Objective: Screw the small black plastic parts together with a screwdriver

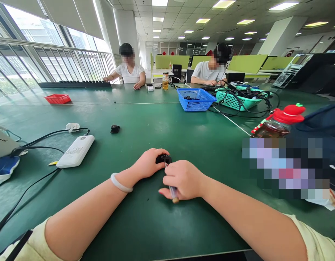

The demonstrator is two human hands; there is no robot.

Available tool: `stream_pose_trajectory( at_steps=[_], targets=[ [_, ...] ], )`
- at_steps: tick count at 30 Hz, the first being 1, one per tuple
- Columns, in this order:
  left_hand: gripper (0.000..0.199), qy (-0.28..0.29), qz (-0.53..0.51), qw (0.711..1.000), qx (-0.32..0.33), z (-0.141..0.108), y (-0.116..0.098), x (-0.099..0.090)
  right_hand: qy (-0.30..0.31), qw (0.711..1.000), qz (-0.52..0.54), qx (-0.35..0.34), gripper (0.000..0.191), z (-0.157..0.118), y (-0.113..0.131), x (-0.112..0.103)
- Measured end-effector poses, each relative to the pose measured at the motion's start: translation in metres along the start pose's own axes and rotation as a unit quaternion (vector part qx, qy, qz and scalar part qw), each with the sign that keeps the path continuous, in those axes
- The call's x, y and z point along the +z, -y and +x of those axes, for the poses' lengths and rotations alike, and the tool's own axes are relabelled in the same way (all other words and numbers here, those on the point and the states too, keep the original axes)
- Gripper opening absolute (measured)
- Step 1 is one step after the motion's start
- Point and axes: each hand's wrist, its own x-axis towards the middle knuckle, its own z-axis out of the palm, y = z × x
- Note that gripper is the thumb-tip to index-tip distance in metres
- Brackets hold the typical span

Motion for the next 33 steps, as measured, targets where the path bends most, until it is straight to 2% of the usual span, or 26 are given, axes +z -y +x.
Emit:
stream_pose_trajectory(
  at_steps=[2, 4, 7, 9, 11, 13, 18, 22, 24, 27, 30, 33],
  targets=[
    [0.031, 0.004, -0.005, 1.000, 0.005, 0.001, 0.001, 0.000, -0.059, 0.993, 0.057, 0.080, 0.038, -0.002, -0.007, -0.009],
    [0.032, 0.007, -0.007, 1.000, 0.005, 0.001, 0.001, -0.001, -0.109, 0.967, 0.146, 0.178, 0.041, -0.003, -0.013, -0.015],
    [0.039, 0.011, -0.002, 1.000, -0.002, 0.001, 0.000, -0.002, -0.184, 0.882, 0.241, 0.362, 0.054, -0.005, -0.018, -0.015],
    [0.043, 0.012, 0.002, 1.000, -0.004, 0.001, 0.000, -0.002, -0.218, 0.827, 0.274, 0.441, 0.060, -0.006, -0.020, -0.010],
    [0.046, 0.011, 0.002, 1.000, -0.005, 0.000, 0.000, -0.001, -0.234, 0.798, 0.294, 0.471, 0.063, -0.006, -0.020, -0.006],
    [0.052, 0.009, -0.006, 1.000, -0.010, 0.000, 0.001, -0.001, -0.249, 0.788, 0.301, 0.476, 0.064, -0.006, -0.019, -0.003],
    [0.090, 0.015, -0.055, 0.998, -0.022, -0.002, 0.001, 0.000, -0.271, 0.758, 0.280, 0.523, 0.061, -0.004, -0.022, -0.004],
    [0.097, 0.029, -0.072, 0.997, -0.015, -0.004, -0.003, -0.003, -0.282, 0.719, 0.289, 0.566, 0.056, -0.005, -0.029, -0.005],
    [0.095, 0.036, -0.076, 0.996, -0.005, -0.004, -0.004, -0.005, -0.290, 0.716, 0.304, 0.557, 0.052, -0.006, -0.031, -0.005],
    [0.091, 0.034, -0.075, 0.997, 0.006, -0.005, -0.004, -0.006, -0.294, 0.746, 0.314, 0.509, 0.047, -0.005, -0.028, -0.008],
    [0.089, 0.027, -0.068, 0.997, 0.015, -0.004, -0.001, -0.004, -0.260, 0.801, 0.298, 0.449, 0.041, -0.003, -0.021, -0.011],
    [0.087, 0.021, -0.066, 0.997, 0.021, -0.004, 0.002, -0.002, -0.164, 0.867, 0.253, 0.397, 0.029, 0.000, -0.013, -0.013]
  ],
)
